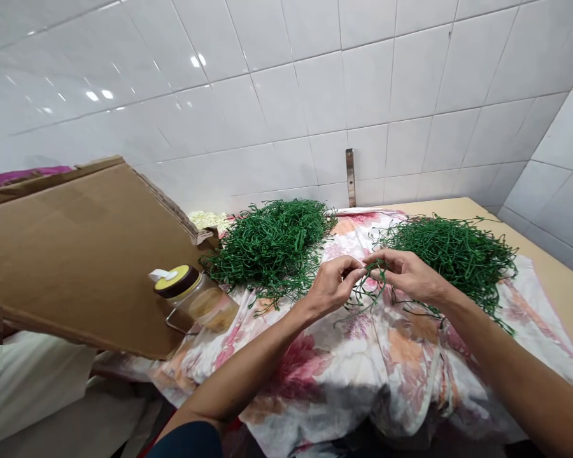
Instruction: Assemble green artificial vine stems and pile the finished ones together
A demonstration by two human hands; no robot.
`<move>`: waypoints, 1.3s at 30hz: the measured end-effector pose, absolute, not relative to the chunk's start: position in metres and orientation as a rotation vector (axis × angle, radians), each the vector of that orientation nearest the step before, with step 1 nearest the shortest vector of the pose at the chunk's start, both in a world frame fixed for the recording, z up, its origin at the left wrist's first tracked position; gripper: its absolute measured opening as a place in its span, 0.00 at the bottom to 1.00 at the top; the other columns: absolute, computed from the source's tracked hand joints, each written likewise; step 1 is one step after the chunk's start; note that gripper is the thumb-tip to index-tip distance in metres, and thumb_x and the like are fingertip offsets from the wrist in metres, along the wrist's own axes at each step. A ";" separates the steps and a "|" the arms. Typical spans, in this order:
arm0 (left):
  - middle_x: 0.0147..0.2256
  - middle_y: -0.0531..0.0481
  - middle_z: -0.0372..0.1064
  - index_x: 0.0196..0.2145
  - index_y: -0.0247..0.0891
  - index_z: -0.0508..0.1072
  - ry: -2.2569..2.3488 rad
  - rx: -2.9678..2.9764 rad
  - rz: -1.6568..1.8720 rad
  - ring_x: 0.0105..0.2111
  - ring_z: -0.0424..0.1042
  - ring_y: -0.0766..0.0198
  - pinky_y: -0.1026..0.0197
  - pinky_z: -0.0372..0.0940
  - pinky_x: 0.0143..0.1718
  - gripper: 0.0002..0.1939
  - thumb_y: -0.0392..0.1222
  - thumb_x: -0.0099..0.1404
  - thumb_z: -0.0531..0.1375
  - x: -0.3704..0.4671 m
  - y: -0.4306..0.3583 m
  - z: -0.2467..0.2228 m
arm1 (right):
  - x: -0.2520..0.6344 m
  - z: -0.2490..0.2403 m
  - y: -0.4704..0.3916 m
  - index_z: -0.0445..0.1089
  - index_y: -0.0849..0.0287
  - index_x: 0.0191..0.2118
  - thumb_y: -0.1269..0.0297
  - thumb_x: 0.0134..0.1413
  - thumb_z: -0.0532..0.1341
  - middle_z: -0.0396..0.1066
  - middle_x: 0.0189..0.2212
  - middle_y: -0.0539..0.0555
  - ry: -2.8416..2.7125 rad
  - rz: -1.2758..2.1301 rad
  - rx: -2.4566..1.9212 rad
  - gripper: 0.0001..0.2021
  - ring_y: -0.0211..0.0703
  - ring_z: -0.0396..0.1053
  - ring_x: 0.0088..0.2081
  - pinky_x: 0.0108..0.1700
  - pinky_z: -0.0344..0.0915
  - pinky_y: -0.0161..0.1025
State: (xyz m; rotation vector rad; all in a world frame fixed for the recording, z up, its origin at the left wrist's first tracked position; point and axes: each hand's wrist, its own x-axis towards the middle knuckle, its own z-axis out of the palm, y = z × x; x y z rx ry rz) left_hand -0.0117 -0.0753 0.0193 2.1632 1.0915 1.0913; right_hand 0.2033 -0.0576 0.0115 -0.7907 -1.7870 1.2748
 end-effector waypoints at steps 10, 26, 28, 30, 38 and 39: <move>0.28 0.51 0.68 0.33 0.36 0.72 1.072 2.411 1.240 0.28 0.65 0.67 0.63 0.58 0.32 0.10 0.42 0.72 0.58 -0.009 -0.071 0.020 | 0.201 0.012 -0.057 0.75 0.60 0.37 0.57 0.58 0.64 0.72 0.28 0.50 -1.814 1.089 -0.977 0.10 0.38 0.66 0.30 0.32 0.61 0.36; 0.32 0.49 0.70 0.34 0.37 0.70 1.081 2.350 1.081 0.32 0.67 0.64 0.62 0.60 0.35 0.03 0.37 0.67 0.58 -0.005 -0.071 0.025 | 0.198 0.016 -0.061 0.72 0.57 0.30 0.59 0.59 0.58 0.73 0.25 0.50 -1.883 0.793 -1.128 0.11 0.42 0.69 0.29 0.32 0.63 0.36; 0.31 0.49 0.69 0.33 0.37 0.69 1.075 2.350 1.055 0.31 0.65 0.64 0.62 0.58 0.34 0.04 0.37 0.67 0.58 -0.008 -0.071 0.026 | 0.199 0.014 -0.059 0.74 0.57 0.33 0.62 0.58 0.59 0.74 0.28 0.51 -1.872 0.667 -1.158 0.08 0.41 0.68 0.29 0.33 0.62 0.37; 0.28 0.52 0.66 0.31 0.37 0.67 1.095 2.298 0.977 0.28 0.62 0.66 0.63 0.56 0.31 0.07 0.39 0.68 0.58 -0.010 -0.071 0.028 | 0.202 0.012 -0.058 0.75 0.57 0.37 0.64 0.57 0.60 0.75 0.30 0.51 -1.859 0.583 -1.174 0.07 0.41 0.67 0.30 0.34 0.62 0.37; 0.26 0.57 0.63 0.48 0.36 0.72 1.065 1.973 0.932 0.25 0.59 0.69 0.65 0.53 0.29 0.13 0.43 0.69 0.58 -0.023 -0.064 0.014 | 0.204 0.015 -0.061 0.73 0.57 0.37 0.62 0.61 0.59 0.74 0.31 0.50 -1.924 0.668 -1.129 0.07 0.41 0.68 0.32 0.35 0.62 0.37; 0.25 0.57 0.62 0.50 0.36 0.72 1.050 1.956 0.950 0.25 0.59 0.69 0.64 0.53 0.29 0.14 0.43 0.69 0.57 -0.025 -0.063 0.012 | 0.203 0.016 -0.062 0.73 0.57 0.37 0.61 0.61 0.59 0.74 0.30 0.50 -1.947 0.694 -1.132 0.07 0.41 0.67 0.32 0.35 0.62 0.37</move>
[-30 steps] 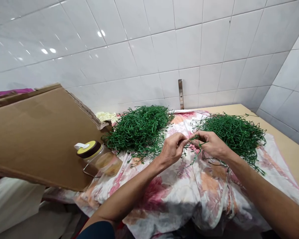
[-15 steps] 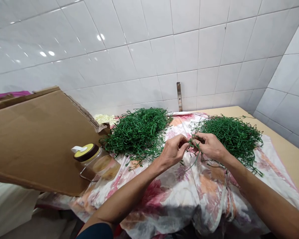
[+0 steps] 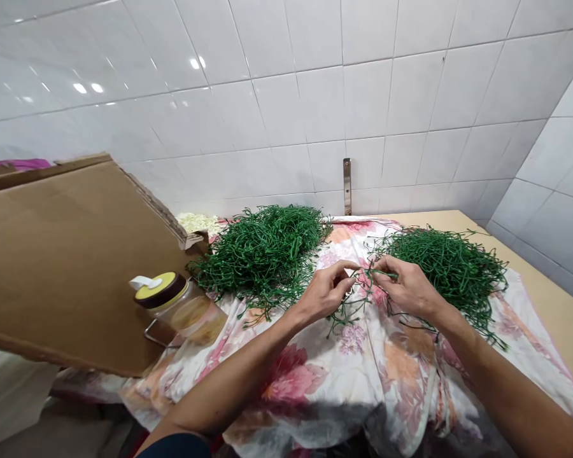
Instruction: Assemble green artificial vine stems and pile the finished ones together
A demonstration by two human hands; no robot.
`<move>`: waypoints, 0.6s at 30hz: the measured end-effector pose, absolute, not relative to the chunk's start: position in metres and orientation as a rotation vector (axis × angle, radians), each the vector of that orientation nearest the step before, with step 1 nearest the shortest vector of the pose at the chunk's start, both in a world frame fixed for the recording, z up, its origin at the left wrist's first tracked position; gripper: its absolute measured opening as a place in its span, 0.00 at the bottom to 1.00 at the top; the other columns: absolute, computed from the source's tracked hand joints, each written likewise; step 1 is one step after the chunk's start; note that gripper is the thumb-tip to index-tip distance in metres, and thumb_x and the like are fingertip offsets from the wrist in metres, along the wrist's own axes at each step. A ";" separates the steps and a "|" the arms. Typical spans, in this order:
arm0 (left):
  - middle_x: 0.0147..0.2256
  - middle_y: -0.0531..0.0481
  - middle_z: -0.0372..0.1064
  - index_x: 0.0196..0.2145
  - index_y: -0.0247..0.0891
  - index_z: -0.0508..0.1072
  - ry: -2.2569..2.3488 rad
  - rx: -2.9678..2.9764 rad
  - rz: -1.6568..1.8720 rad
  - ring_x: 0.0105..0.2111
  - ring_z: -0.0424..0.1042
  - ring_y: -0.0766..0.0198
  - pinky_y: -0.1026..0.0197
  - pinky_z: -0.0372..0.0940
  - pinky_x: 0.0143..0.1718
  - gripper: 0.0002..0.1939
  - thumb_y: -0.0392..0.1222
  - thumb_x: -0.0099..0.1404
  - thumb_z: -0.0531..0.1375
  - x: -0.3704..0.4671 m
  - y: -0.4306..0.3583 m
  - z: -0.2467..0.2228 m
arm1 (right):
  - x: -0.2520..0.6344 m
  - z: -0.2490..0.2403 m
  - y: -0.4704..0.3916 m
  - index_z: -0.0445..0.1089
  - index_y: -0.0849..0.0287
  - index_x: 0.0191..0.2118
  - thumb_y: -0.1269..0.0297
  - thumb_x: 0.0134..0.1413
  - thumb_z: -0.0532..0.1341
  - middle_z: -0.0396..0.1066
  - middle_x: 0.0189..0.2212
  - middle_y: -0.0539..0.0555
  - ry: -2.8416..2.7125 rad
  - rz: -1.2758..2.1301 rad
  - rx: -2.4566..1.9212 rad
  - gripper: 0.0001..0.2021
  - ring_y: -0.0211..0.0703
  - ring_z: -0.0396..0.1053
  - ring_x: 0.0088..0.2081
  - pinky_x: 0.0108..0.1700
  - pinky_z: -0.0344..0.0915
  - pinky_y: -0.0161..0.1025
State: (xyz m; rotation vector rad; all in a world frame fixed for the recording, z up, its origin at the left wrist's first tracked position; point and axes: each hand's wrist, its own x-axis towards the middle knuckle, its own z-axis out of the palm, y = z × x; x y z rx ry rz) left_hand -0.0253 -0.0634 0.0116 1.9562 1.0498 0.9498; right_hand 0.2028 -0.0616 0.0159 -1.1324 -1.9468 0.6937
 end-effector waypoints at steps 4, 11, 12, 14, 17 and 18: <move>0.26 0.55 0.62 0.42 0.34 0.74 0.963 1.775 0.996 0.25 0.59 0.70 0.65 0.54 0.27 0.13 0.47 0.69 0.59 -0.029 -0.061 0.007 | 0.200 0.014 -0.063 0.73 0.57 0.40 0.57 0.64 0.58 0.75 0.32 0.51 -1.996 0.811 -1.172 0.11 0.39 0.66 0.28 0.31 0.62 0.37; 0.25 0.56 0.62 0.36 0.34 0.71 0.884 1.467 1.008 0.22 0.60 0.73 0.67 0.57 0.24 0.20 0.55 0.60 0.67 -0.024 -0.060 0.008 | 0.200 0.015 -0.065 0.75 0.58 0.39 0.49 0.65 0.59 0.77 0.35 0.55 -1.958 0.982 -1.069 0.17 0.45 0.73 0.35 0.38 0.69 0.39; 0.25 0.56 0.62 0.37 0.33 0.72 0.865 1.454 0.991 0.22 0.60 0.73 0.67 0.57 0.24 0.21 0.55 0.59 0.68 -0.023 -0.060 0.007 | 0.201 0.016 -0.065 0.75 0.58 0.39 0.49 0.65 0.59 0.77 0.34 0.55 -1.936 1.004 -1.059 0.17 0.45 0.73 0.36 0.39 0.69 0.39; 0.24 0.55 0.63 0.36 0.33 0.72 0.824 1.435 0.952 0.22 0.61 0.72 0.66 0.59 0.25 0.21 0.55 0.59 0.68 -0.024 -0.060 0.006 | 0.201 0.018 -0.065 0.74 0.59 0.39 0.47 0.64 0.60 0.77 0.33 0.55 -1.879 1.049 -1.038 0.18 0.45 0.74 0.36 0.40 0.71 0.40; 0.24 0.55 0.64 0.33 0.34 0.69 0.780 1.406 0.927 0.22 0.64 0.71 0.66 0.62 0.25 0.22 0.55 0.57 0.70 -0.025 -0.060 0.006 | 0.199 0.016 -0.063 0.74 0.59 0.40 0.45 0.62 0.61 0.76 0.34 0.56 -1.783 1.062 -1.048 0.20 0.45 0.74 0.35 0.40 0.72 0.40; 0.24 0.54 0.65 0.33 0.34 0.69 0.769 1.387 0.930 0.22 0.65 0.71 0.65 0.63 0.25 0.23 0.55 0.56 0.70 -0.025 -0.061 0.007 | 0.198 0.015 -0.063 0.74 0.59 0.39 0.44 0.62 0.61 0.76 0.34 0.56 -1.759 1.057 -1.062 0.20 0.44 0.74 0.34 0.39 0.72 0.40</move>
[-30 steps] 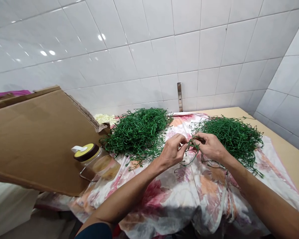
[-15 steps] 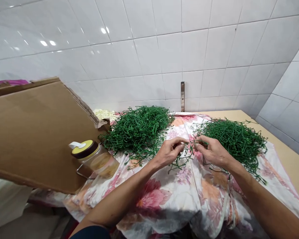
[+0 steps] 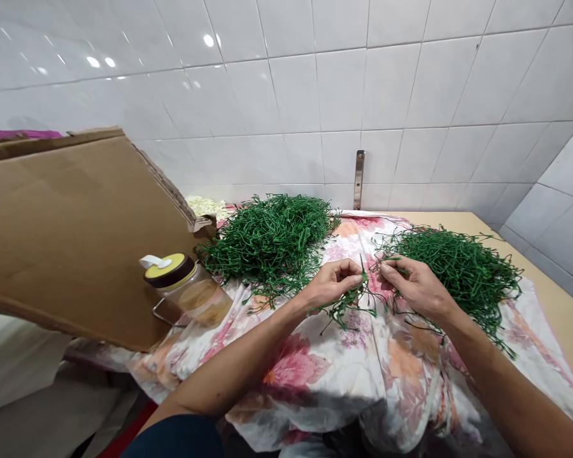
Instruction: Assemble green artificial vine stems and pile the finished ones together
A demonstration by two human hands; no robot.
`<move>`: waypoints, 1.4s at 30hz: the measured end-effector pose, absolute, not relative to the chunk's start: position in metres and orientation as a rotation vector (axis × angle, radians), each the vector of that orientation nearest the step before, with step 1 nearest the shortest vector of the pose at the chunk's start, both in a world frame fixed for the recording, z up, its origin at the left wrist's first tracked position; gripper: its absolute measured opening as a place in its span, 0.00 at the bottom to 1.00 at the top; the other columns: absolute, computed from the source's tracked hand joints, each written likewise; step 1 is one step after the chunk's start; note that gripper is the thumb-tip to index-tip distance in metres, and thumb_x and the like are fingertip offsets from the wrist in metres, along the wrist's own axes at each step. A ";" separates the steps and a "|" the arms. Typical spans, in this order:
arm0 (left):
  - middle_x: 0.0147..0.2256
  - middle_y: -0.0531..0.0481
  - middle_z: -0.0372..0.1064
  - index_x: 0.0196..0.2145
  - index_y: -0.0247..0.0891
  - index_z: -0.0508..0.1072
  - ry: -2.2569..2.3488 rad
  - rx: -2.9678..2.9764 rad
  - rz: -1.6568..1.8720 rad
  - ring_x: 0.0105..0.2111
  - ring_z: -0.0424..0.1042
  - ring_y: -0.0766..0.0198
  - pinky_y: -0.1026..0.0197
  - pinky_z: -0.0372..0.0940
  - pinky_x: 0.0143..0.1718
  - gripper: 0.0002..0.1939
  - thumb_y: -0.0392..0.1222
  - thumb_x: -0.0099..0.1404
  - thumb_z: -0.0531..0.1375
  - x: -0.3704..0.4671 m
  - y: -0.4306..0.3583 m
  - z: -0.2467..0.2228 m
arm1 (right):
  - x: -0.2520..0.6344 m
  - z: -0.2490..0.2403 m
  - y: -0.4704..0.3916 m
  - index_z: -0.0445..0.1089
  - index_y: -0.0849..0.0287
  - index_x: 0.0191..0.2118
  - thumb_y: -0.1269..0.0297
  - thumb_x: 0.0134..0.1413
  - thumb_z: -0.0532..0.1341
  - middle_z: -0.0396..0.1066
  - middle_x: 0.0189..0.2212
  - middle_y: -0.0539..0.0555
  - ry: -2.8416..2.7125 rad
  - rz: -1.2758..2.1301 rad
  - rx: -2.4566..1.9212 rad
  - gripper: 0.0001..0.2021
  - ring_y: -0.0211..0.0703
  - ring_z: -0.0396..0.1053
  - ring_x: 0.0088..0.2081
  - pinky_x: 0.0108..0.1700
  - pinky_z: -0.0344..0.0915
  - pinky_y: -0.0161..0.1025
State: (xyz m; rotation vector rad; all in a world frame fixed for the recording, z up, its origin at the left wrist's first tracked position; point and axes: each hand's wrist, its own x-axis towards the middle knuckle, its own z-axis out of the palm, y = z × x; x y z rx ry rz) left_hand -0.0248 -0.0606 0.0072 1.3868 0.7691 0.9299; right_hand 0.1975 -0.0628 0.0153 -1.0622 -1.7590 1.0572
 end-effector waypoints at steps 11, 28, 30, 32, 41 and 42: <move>0.22 0.58 0.65 0.32 0.37 0.64 0.781 1.237 0.987 0.19 0.70 0.67 0.64 0.65 0.23 0.27 0.58 0.51 0.73 -0.022 -0.064 0.014 | 0.188 0.014 -0.068 0.73 0.59 0.32 0.41 0.61 0.59 0.71 0.27 0.53 -1.712 1.049 -1.096 0.23 0.41 0.67 0.29 0.31 0.65 0.37; 0.26 0.51 0.72 0.33 0.32 0.71 0.805 1.188 1.059 0.22 0.73 0.67 0.65 0.63 0.25 0.24 0.51 0.50 0.75 -0.025 -0.058 0.011 | 0.179 0.001 -0.068 0.77 0.59 0.38 0.49 0.60 0.64 0.74 0.30 0.53 -1.710 1.284 -1.020 0.16 0.41 0.69 0.29 0.32 0.67 0.37; 0.28 0.50 0.73 0.36 0.31 0.73 0.807 1.191 1.028 0.23 0.73 0.67 0.64 0.64 0.26 0.25 0.52 0.50 0.75 -0.027 -0.059 0.011 | 0.181 0.005 -0.070 0.77 0.59 0.37 0.50 0.61 0.63 0.72 0.27 0.51 -1.763 1.223 -1.054 0.16 0.39 0.67 0.27 0.30 0.66 0.37; 0.30 0.50 0.72 0.37 0.30 0.74 0.807 1.209 1.021 0.24 0.72 0.68 0.64 0.66 0.27 0.25 0.52 0.51 0.74 -0.028 -0.059 0.012 | 0.185 0.011 -0.072 0.77 0.60 0.38 0.51 0.62 0.62 0.72 0.27 0.51 -1.874 1.198 -1.059 0.16 0.39 0.68 0.27 0.30 0.65 0.36; 0.21 0.57 0.62 0.28 0.33 0.69 0.875 1.330 1.120 0.17 0.62 0.73 0.68 0.59 0.19 0.24 0.58 0.56 0.70 -0.027 -0.063 0.020 | 0.222 0.041 -0.073 0.72 0.56 0.55 0.52 0.60 0.66 0.74 0.51 0.59 -1.897 0.978 -1.018 0.21 0.50 0.73 0.50 0.51 0.72 0.47; 0.21 0.57 0.62 0.28 0.34 0.69 0.887 1.338 1.127 0.17 0.61 0.73 0.68 0.59 0.19 0.24 0.58 0.56 0.70 -0.027 -0.064 0.022 | 0.220 0.043 -0.074 0.73 0.56 0.53 0.52 0.61 0.65 0.75 0.49 0.59 -1.871 0.901 -1.023 0.18 0.50 0.73 0.49 0.51 0.71 0.47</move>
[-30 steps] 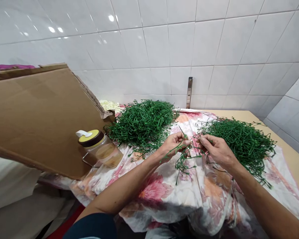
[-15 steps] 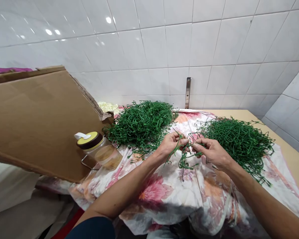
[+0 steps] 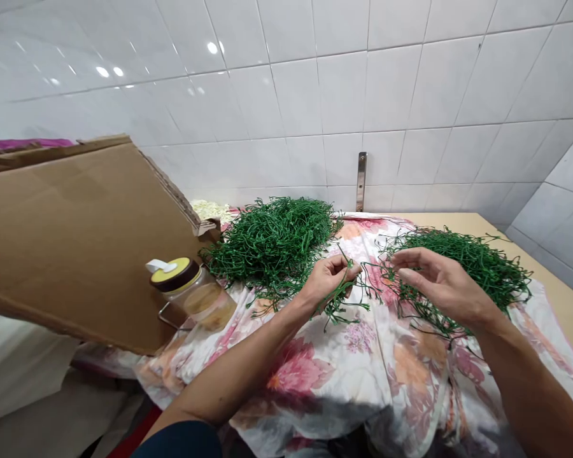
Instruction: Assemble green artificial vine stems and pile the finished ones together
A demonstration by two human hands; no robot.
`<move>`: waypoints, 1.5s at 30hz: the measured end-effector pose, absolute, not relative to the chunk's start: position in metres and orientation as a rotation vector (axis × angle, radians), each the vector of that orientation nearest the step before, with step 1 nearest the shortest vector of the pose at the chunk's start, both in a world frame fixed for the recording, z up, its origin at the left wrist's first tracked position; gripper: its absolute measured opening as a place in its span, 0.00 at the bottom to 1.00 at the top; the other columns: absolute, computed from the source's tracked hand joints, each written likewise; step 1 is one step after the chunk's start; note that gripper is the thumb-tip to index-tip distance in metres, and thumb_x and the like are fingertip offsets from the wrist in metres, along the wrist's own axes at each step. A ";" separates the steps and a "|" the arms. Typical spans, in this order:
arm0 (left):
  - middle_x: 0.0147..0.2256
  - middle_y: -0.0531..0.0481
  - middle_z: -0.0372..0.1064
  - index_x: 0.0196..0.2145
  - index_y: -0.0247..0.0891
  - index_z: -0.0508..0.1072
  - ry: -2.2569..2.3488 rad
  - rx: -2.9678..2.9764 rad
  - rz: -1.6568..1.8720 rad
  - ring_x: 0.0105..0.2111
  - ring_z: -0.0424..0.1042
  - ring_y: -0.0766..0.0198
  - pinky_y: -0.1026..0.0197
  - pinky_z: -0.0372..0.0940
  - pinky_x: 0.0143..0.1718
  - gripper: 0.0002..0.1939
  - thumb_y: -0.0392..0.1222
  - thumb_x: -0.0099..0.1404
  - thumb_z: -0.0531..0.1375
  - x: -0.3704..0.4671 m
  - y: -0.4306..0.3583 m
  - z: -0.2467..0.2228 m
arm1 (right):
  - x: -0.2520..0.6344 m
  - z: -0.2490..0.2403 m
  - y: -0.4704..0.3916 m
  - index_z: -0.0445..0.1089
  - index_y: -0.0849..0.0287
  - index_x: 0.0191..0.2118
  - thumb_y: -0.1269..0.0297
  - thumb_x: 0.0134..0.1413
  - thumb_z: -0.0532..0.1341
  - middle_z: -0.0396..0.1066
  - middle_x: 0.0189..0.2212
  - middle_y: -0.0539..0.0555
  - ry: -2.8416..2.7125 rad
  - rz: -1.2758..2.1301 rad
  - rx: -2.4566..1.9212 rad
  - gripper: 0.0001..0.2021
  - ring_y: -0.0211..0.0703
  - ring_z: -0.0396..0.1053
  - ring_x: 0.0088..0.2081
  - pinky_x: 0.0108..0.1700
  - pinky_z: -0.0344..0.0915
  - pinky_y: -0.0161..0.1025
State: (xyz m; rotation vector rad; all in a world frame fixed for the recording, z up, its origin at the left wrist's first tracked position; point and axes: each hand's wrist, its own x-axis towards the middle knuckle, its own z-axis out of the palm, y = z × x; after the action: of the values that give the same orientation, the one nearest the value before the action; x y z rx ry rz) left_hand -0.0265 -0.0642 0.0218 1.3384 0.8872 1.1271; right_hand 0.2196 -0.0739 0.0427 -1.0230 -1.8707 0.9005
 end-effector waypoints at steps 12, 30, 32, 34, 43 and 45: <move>0.19 0.58 0.60 0.28 0.33 0.70 0.925 1.342 1.158 0.16 0.58 0.74 0.68 0.54 0.17 0.27 0.62 0.53 0.70 -0.024 -0.070 0.026 | 0.167 0.020 -0.074 0.70 0.58 0.42 0.63 0.64 0.62 0.73 0.41 0.56 -2.024 0.318 -0.927 0.05 0.47 0.71 0.41 0.45 0.67 0.44; 0.21 0.57 0.60 0.29 0.33 0.70 0.895 1.354 1.169 0.18 0.57 0.74 0.68 0.53 0.20 0.23 0.57 0.54 0.70 -0.022 -0.058 0.004 | 0.176 0.020 -0.063 0.75 0.56 0.43 0.67 0.64 0.62 0.72 0.42 0.57 -1.999 0.216 -0.774 0.04 0.47 0.71 0.46 0.50 0.69 0.47; 0.20 0.57 0.60 0.29 0.33 0.70 0.895 1.356 1.169 0.18 0.57 0.74 0.68 0.52 0.20 0.23 0.56 0.55 0.70 -0.021 -0.059 0.005 | 0.176 0.017 -0.061 0.74 0.56 0.45 0.67 0.64 0.62 0.72 0.44 0.58 -2.016 0.221 -0.770 0.06 0.48 0.71 0.47 0.51 0.69 0.48; 0.20 0.57 0.60 0.29 0.33 0.70 0.900 1.368 1.156 0.19 0.57 0.74 0.67 0.52 0.21 0.22 0.56 0.55 0.70 -0.021 -0.060 0.007 | 0.175 0.013 -0.059 0.73 0.56 0.47 0.66 0.64 0.62 0.72 0.45 0.59 -2.017 0.241 -0.778 0.08 0.49 0.71 0.48 0.52 0.69 0.48; 0.22 0.56 0.60 0.28 0.33 0.70 0.913 1.373 1.120 0.21 0.55 0.74 0.67 0.51 0.22 0.22 0.56 0.57 0.68 -0.019 -0.063 0.005 | 0.177 0.007 -0.059 0.73 0.57 0.41 0.65 0.63 0.62 0.71 0.46 0.61 -2.021 0.308 -0.803 0.04 0.51 0.70 0.51 0.55 0.68 0.51; 0.22 0.56 0.60 0.28 0.33 0.70 0.908 1.365 1.122 0.21 0.55 0.74 0.67 0.51 0.22 0.22 0.56 0.58 0.68 -0.018 -0.063 0.005 | 0.178 0.007 -0.061 0.72 0.57 0.39 0.64 0.63 0.63 0.72 0.45 0.60 -1.988 0.347 -0.807 0.03 0.51 0.70 0.51 0.55 0.68 0.51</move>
State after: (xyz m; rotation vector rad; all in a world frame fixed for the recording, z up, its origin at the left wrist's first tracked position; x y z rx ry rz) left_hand -0.0179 -0.0631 0.0047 1.3655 0.9078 1.1225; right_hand 0.1779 -0.0606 0.0071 -0.8071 -1.9878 0.3470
